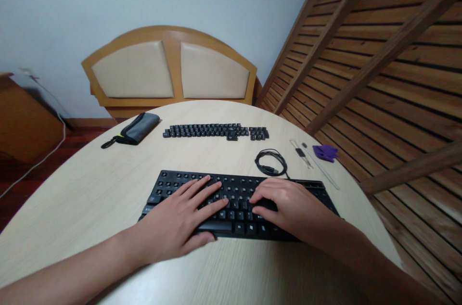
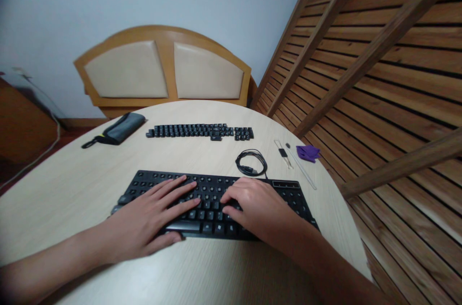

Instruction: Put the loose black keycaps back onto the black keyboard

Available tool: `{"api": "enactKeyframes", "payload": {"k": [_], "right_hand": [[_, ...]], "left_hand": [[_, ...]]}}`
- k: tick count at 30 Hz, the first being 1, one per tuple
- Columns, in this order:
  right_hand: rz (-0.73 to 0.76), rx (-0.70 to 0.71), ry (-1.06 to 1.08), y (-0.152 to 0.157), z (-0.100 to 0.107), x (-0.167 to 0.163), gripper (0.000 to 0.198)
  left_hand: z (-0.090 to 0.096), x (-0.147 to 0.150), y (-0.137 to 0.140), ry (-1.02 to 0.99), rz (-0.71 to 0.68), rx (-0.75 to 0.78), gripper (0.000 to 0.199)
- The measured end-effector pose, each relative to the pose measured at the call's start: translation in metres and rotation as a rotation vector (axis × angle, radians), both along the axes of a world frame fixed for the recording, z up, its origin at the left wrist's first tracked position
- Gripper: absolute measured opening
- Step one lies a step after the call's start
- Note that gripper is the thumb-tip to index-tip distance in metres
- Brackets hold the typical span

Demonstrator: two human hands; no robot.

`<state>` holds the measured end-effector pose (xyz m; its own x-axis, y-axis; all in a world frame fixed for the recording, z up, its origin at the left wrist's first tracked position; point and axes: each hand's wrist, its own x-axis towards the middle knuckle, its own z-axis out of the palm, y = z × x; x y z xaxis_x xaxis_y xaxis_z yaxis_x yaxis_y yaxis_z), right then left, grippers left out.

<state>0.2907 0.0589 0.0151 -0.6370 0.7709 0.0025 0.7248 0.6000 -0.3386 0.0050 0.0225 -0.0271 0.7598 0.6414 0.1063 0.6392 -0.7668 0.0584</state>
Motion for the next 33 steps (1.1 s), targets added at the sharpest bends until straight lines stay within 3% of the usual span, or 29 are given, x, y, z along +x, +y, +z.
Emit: {"api": "enactKeyframes", "payload": {"k": [26, 33], "right_hand": [[0.016, -0.028, -0.066, -0.004, 0.002, -0.002, 0.014], [0.059, 0.080, -0.148, -0.008, 0.003, -0.008, 0.011]], "left_hand": [[0.002, 0.000, -0.001, -0.012, 0.004, -0.019, 0.064], [0.001, 0.000, -0.001, 0.001, 0.011, -0.019, 0.064]]}}
